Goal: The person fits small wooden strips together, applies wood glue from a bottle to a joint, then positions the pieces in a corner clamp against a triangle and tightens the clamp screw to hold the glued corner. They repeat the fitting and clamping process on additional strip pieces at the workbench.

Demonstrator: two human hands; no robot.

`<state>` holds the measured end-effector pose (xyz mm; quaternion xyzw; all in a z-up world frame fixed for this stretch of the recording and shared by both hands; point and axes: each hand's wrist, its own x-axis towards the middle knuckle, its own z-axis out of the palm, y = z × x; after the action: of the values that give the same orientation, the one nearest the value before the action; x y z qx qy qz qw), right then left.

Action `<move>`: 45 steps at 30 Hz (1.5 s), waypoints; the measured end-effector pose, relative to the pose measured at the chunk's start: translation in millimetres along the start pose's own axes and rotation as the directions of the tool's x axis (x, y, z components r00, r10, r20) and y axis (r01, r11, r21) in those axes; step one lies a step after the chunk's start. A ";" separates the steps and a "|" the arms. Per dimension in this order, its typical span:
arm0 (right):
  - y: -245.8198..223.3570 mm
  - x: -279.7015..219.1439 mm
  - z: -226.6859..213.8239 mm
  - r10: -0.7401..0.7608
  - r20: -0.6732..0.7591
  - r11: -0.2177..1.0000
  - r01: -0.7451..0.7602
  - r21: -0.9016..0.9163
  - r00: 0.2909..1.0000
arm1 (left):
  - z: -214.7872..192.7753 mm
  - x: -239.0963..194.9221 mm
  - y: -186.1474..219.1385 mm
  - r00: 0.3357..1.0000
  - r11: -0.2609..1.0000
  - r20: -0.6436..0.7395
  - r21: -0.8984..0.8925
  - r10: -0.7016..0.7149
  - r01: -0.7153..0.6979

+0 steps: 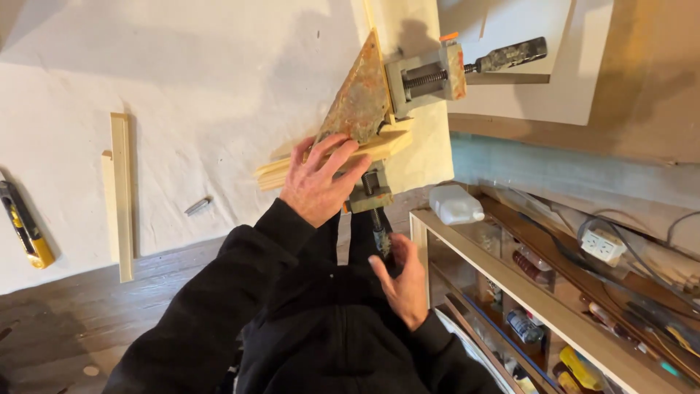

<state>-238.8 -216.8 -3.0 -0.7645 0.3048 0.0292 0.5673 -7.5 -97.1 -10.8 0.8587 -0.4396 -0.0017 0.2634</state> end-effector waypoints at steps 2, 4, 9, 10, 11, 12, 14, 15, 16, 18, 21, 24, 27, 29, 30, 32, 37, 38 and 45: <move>14.9 -12.4 10.6 0.060 -0.058 0.998 -0.059 0.027 0.996 | -4.8 2.9 -0.6 1.000 1.000 0.015 -0.014 0.005 -0.005; 25.9 -21.1 17.2 0.117 -0.141 0.993 -0.110 0.053 0.983 | -4.2 3.4 1.5 0.999 0.999 0.020 -0.040 0.033 -0.033; 35.0 -20.7 19.5 0.293 -0.081 0.924 -0.260 0.281 0.953 | 1.2 3.7 0.3 1.000 1.000 -0.022 -0.007 0.020 -0.020; 33.3 -17.7 19.9 0.285 -0.079 0.925 -0.252 0.286 0.955 | 0.8 5.5 -1.9 0.999 1.000 -0.026 0.002 0.023 -0.023; 29.7 -20.0 19.1 0.254 -0.085 0.941 -0.226 0.253 0.963 | -0.9 4.3 -1.5 1.000 1.000 -0.016 -0.015 0.025 -0.025; 26.1 -22.2 18.4 0.223 -0.090 0.955 -0.199 0.219 0.971 | -2.6 3.2 -1.1 1.000 0.999 -0.006 -0.032 0.027 -0.027; 23.4 -20.9 12.2 0.180 -0.104 0.971 -0.160 0.176 0.978 | 0.4 1.8 2.8 1.000 0.999 -0.015 -0.024 0.020 -0.020; 21.3 -18.3 10.5 0.139 -0.106 0.983 -0.123 0.137 0.985 | 0.1 0.9 2.7 1.000 1.000 -0.018 -0.009 0.007 -0.007; 25.4 -17.5 12.5 0.131 -0.102 0.984 -0.117 0.135 0.986 | -0.1 2.3 0.6 1.000 1.000 -0.024 -0.005 0.004 -0.004; 34.1 -23.6 16.1 0.040 -0.174 0.998 -0.050 -0.049 0.984 | 0.7 1.1 0.3 1.000 1.000 -0.022 -0.015 0.006 -0.007; 34.3 -28.1 19.0 0.075 -0.195 0.991 -0.095 -0.098 0.978 | 2.7 0.6 -0.8 0.999 0.999 -0.040 -0.027 0.020 -0.021; 50.6 -29.7 21.5 0.329 -0.058 0.883 -0.286 0.373 0.942 | 1.4 0.0 0.9 1.000 1.000 -0.018 -0.011 -0.003 0.002; 71.3 -24.4 12.0 0.364 0.385 0.248 -0.487 0.838 0.848 | 2.1 0.5 -1.1 1.000 0.999 -0.029 -0.046 0.006 -0.007; 85.4 -25.3 7.6 0.275 0.532 0.010 -0.556 0.831 0.801 | 3.9 -2.1 -2.4 1.000 1.000 -0.028 -0.025 0.014 -0.015; 92.2 -25.3 4.6 0.146 0.645 -0.218 -0.612 0.760 0.750 | 5.3 -2.2 -3.0 0.999 1.000 -0.029 -0.001 0.023 -0.023; 66.5 -26.2 5.6 0.271 0.527 0.133 -0.574 0.808 0.805 | 6.1 -2.9 -1.2 0.999 1.000 -0.027 -0.018 0.021 -0.021; 31.2 -26.5 16.3 0.153 -0.082 0.986 -0.148 0.073 0.985 | 2.2 -2.4 -1.6 1.000 1.000 -0.003 -0.006 0.000 0.000; 36.2 -30.0 17.8 0.195 -0.109 0.978 -0.184 0.101 0.975 | 1.9 -3.4 -1.1 1.000 1.000 -0.011 -0.010 0.003 -0.004; 36.7 -5.2 -2.5 0.490 0.429 0.388 -0.631 0.672 0.758 | -2.0 1.8 -5.4 0.999 0.998 0.003 -0.050 0.037 -0.037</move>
<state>-262.1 -223.0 -31.2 -0.2800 0.4785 0.1441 0.8197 -1.9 -95.0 -11.1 0.8435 -0.4557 -0.0095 0.2841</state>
